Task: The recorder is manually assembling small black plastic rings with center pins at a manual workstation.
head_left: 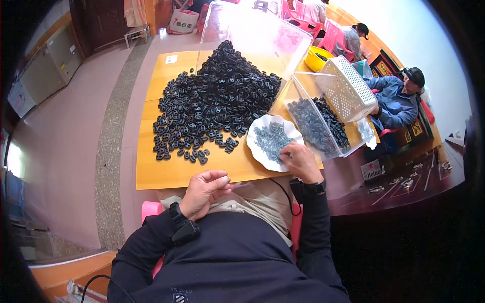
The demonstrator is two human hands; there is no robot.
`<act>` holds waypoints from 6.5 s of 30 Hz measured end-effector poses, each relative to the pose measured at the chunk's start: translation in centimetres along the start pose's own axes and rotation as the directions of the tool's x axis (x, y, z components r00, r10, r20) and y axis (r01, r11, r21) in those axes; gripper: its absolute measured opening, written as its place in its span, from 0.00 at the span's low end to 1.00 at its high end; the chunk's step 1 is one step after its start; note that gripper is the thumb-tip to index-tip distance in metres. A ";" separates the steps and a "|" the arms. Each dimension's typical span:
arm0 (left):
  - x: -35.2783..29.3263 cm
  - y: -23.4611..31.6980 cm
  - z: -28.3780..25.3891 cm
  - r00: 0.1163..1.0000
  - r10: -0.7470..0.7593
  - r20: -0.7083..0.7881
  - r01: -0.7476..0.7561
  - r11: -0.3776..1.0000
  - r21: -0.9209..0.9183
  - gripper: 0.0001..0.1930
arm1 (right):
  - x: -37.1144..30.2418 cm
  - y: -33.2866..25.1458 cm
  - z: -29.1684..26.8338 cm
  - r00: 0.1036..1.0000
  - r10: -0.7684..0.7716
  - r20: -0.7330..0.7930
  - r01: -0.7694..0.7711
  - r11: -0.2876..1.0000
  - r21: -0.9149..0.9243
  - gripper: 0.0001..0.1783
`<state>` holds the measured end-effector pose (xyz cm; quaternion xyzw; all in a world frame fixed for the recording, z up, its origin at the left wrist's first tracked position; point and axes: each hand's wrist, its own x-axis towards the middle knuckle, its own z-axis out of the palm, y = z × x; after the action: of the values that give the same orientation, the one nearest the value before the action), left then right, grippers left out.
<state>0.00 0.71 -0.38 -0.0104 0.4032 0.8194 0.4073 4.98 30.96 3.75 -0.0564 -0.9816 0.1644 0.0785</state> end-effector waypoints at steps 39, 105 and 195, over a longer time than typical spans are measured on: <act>0.0 1.2 1.8 0.983 0.046 0.178 -0.052 0.998 0.030 0.10 | -0.9 -10.5 4.3 0.980 -0.200 -0.023 0.102 0.396 0.913 0.03; 0.5 0.1 1.6 0.989 0.137 0.055 -0.140 0.989 0.054 0.08 | -0.7 -9.4 2.5 0.990 -0.099 -0.099 0.140 0.691 0.709 0.04; -1.4 0.7 -1.2 0.972 0.145 -0.183 -0.170 0.977 -0.132 0.05 | 0.4 -11.5 6.8 0.998 0.014 0.054 -0.054 0.520 0.852 0.07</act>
<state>0.09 -1.26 -0.29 -0.0790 0.3752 0.8726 0.3027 2.43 18.08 1.24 -0.0265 -0.7757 0.6263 0.0729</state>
